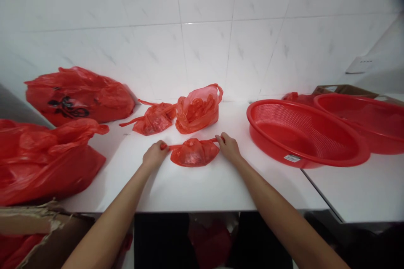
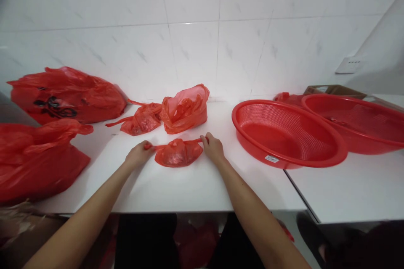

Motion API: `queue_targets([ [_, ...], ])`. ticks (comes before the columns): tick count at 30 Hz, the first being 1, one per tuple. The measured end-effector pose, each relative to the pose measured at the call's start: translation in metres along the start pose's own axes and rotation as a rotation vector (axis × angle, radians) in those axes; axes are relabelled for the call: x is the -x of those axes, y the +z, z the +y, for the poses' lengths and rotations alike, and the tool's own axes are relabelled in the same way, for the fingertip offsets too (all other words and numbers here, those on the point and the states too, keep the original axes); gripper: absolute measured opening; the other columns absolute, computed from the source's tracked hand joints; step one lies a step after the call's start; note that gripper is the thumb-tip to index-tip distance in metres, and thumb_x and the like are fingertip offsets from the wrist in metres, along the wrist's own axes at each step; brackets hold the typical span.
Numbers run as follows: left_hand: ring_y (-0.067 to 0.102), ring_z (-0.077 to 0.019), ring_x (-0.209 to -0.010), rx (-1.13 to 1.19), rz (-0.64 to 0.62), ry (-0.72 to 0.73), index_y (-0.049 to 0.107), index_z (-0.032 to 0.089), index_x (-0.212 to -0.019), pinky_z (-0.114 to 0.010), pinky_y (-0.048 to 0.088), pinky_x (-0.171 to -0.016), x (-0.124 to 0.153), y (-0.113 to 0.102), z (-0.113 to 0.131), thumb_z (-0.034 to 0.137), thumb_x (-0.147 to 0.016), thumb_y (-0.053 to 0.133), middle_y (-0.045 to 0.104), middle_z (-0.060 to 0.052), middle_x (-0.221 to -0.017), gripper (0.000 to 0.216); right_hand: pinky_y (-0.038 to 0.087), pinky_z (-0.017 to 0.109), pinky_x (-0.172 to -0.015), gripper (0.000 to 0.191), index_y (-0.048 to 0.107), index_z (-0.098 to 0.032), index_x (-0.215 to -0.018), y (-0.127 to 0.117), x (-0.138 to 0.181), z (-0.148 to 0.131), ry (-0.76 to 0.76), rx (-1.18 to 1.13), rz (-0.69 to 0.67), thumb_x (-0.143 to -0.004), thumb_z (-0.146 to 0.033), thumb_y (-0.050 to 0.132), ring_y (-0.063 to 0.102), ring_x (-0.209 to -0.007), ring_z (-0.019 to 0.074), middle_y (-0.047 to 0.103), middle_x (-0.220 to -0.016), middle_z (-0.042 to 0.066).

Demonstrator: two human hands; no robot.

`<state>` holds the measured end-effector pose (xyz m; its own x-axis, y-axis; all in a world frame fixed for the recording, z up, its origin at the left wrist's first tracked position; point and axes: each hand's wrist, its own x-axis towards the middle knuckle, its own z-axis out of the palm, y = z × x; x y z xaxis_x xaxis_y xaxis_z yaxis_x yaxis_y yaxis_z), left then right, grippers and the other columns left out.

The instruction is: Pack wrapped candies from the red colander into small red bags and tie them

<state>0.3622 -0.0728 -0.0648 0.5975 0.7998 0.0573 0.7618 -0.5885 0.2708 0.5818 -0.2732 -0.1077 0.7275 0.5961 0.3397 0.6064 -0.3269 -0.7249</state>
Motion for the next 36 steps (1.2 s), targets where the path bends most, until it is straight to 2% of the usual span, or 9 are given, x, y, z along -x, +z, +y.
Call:
queue_targets([
  [3,0.053,-0.0297,-0.119,0.067,0.048,0.179,0.055,0.027,-0.124,-0.044,0.045,-0.093,0.003,-0.013,0.025,0.023,-0.085,0.050,0.059,-0.009,-0.131,0.039,0.030,0.024,-0.055,0.037,0.038,-0.022,-0.069,-0.001,0.002,-0.002,-0.042,-0.096,-0.018,-0.091,-0.051,0.041,0.040,-0.055,0.0125,0.042,-0.057,-0.005],
  [5,0.045,-0.0236,-0.129,0.127,0.028,0.361,0.054,0.032,-0.127,-0.039,0.037,-0.104,0.006,-0.015,0.047,0.019,-0.088,0.043,0.053,-0.002,-0.139,0.042,0.030,0.023,-0.054,0.037,0.039,-0.022,-0.070,-0.002,0.004,-0.005,-0.074,-0.160,-0.028,-0.091,-0.053,0.042,0.038,-0.054,0.0119,0.041,-0.057,-0.006],
  [10,0.059,-0.0230,-0.109,0.233,-0.221,0.604,0.064,0.024,-0.114,-0.032,0.044,-0.093,0.006,-0.005,0.081,0.028,-0.082,0.057,0.067,-0.004,-0.118,0.033,0.034,0.023,-0.056,0.037,0.040,-0.022,-0.073,-0.007,0.009,-0.012,-0.092,-0.300,0.068,-0.093,-0.053,0.039,0.040,-0.056,0.0116,0.043,-0.060,-0.005],
  [14,0.062,-0.0195,-0.082,0.276,-0.438,0.627,0.066,0.020,-0.091,-0.028,0.046,-0.072,0.005,-0.027,0.072,0.036,-0.080,0.059,0.069,-0.002,-0.089,0.020,0.036,0.023,-0.057,0.033,0.044,-0.022,-0.082,-0.009,0.007,-0.009,-0.038,-0.380,0.156,-0.093,-0.053,0.040,0.044,-0.058,0.0120,0.046,-0.063,-0.004],
  [20,0.060,-0.0166,-0.079,0.275,-0.710,0.529,0.066,0.021,-0.083,-0.025,0.046,-0.072,-0.015,-0.114,0.030,0.039,-0.074,0.066,0.066,0.002,-0.081,0.020,0.034,0.022,-0.052,0.028,0.044,-0.023,-0.094,-0.006,0.000,0.000,0.071,-0.438,0.163,-0.090,-0.051,0.047,0.043,-0.054,0.0115,0.048,-0.063,-0.005],
  [23,0.059,-0.0174,-0.079,0.255,-0.660,0.414,0.065,0.021,-0.082,-0.026,0.046,-0.074,-0.038,-0.142,0.004,0.040,-0.071,0.067,0.065,0.001,-0.081,0.021,0.031,0.022,-0.050,0.026,0.047,-0.023,-0.091,-0.003,0.000,-0.001,0.083,-0.431,0.119,-0.088,-0.048,0.051,0.040,-0.053,0.0111,0.046,-0.061,-0.006],
  [26,0.060,-0.0195,-0.078,0.230,-0.575,0.305,0.066,0.021,-0.078,-0.028,0.047,-0.073,-0.062,-0.150,-0.021,0.042,-0.067,0.068,0.066,0.000,-0.079,0.024,0.031,0.023,-0.051,0.025,0.049,-0.023,-0.092,0.000,0.001,-0.001,0.083,-0.408,0.088,-0.086,-0.047,0.052,0.038,-0.053,0.0115,0.043,-0.059,-0.007],
  [30,0.062,-0.0224,-0.084,0.204,-0.448,0.229,0.069,0.021,-0.079,-0.030,0.048,-0.078,-0.084,-0.138,-0.046,0.042,-0.064,0.069,0.070,-0.002,-0.082,0.026,0.031,0.023,-0.052,0.024,0.049,-0.023,-0.094,0.003,0.000,0.001,0.087,-0.377,0.053,-0.086,-0.046,0.053,0.038,-0.054,0.0119,0.044,-0.059,-0.007],
  [36,0.059,-0.0284,-0.106,0.183,-0.147,0.193,0.063,0.023,-0.114,-0.038,0.044,-0.093,-0.104,-0.113,-0.064,0.050,-0.073,0.059,0.067,-0.007,-0.112,0.049,0.031,0.023,-0.053,0.023,0.050,-0.024,-0.095,0.004,-0.001,0.004,0.088,-0.339,0.027,-0.086,-0.045,0.052,0.037,-0.053,0.0122,0.044,-0.058,-0.007],
])
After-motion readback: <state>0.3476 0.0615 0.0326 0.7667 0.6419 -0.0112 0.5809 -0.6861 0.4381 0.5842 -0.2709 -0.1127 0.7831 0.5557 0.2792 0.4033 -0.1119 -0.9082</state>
